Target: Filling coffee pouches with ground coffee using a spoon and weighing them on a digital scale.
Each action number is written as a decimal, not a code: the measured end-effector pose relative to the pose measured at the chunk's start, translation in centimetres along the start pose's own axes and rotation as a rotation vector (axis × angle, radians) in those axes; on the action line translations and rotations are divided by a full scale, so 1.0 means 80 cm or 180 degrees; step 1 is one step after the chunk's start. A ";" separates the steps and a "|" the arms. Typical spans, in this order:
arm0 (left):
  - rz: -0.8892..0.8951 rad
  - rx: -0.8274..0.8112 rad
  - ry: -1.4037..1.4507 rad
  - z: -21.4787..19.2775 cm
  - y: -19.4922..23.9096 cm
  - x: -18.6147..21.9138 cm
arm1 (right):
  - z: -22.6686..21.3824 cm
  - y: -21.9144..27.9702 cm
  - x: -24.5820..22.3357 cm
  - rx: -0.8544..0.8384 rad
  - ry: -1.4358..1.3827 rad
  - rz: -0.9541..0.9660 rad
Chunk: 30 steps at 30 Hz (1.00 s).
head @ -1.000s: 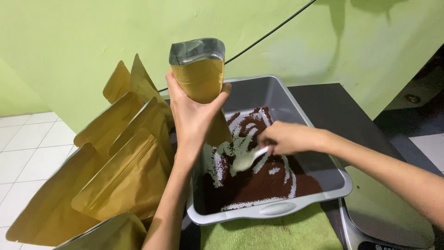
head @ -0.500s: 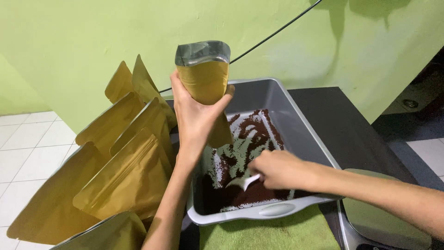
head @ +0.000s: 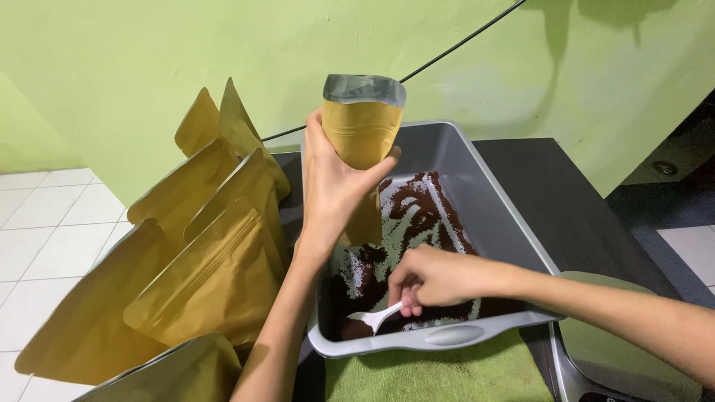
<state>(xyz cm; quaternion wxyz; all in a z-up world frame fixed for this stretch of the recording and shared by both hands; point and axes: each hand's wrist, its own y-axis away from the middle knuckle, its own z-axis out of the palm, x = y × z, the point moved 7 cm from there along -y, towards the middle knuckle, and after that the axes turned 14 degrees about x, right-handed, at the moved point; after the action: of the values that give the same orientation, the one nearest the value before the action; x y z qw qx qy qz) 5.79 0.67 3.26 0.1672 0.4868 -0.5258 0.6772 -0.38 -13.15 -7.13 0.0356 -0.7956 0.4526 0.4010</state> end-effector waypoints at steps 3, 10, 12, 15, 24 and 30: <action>0.0005 -0.0077 -0.0028 0.003 0.001 -0.006 | -0.016 0.003 0.023 0.0124 -0.0203 0.0134; 0.0043 -0.0267 -0.0172 0.005 0.006 0.003 | -0.103 0.050 0.033 0.0830 -0.0225 0.0540; 0.0015 -0.0293 -0.0200 0.007 0.005 -0.003 | -0.127 0.062 0.035 0.1009 -0.0223 0.0634; 0.0011 -0.0362 -0.0432 0.012 0.006 -0.011 | -0.165 0.075 0.054 0.1356 -0.0109 0.1137; -0.0207 -0.1008 -0.0802 0.029 0.019 -0.013 | -0.291 0.127 0.003 0.2583 0.0095 0.1424; -0.0236 -0.1347 -0.0886 0.042 0.024 -0.024 | -0.273 0.101 -0.065 0.2790 0.1194 0.0485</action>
<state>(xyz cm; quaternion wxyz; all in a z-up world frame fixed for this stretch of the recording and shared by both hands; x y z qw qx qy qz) 6.88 -2.46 0.51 0.2160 0.5485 -0.6556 0.4720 5.42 -23.45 13.62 0.2557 -0.7289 0.6346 0.0235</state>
